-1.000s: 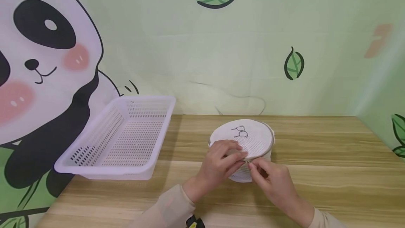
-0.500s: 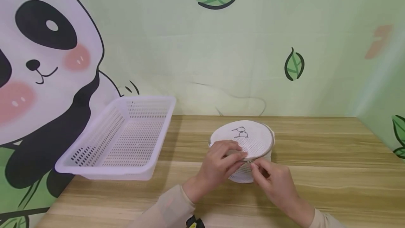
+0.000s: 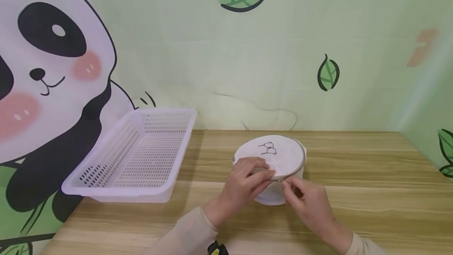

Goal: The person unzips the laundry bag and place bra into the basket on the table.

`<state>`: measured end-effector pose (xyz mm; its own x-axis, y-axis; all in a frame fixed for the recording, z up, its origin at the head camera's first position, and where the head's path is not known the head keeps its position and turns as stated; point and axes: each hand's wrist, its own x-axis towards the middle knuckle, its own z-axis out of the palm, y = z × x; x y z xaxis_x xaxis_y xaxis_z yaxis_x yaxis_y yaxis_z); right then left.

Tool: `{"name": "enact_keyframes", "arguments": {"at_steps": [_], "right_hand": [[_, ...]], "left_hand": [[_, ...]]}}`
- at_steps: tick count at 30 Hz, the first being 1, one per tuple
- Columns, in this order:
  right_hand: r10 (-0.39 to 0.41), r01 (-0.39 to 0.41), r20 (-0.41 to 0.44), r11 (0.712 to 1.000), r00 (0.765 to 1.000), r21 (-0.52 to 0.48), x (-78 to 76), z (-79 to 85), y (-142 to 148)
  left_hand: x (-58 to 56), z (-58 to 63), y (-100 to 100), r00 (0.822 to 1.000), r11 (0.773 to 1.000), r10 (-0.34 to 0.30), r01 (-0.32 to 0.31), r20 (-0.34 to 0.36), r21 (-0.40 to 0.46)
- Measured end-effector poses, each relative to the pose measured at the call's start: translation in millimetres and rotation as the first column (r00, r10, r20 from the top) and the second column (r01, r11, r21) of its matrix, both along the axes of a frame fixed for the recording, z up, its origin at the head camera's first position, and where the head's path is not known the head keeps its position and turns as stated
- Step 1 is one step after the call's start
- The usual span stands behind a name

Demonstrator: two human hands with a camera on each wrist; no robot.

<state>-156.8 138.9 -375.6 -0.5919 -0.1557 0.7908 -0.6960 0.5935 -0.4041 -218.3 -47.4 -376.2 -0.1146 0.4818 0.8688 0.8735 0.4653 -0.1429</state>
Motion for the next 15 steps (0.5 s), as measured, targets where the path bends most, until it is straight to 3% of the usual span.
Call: {"name": "enact_keyframes", "arguments": {"at_steps": [15], "right_hand": [[-0.014, 0.014, -0.025, 1.000, 1.000, -0.014, -2.5, 1.3, 3.4]], "left_hand": [[-0.8, 1.5, -2.1, 1.000, 1.000, -0.005, 0.005, -0.003, 0.014]]}}
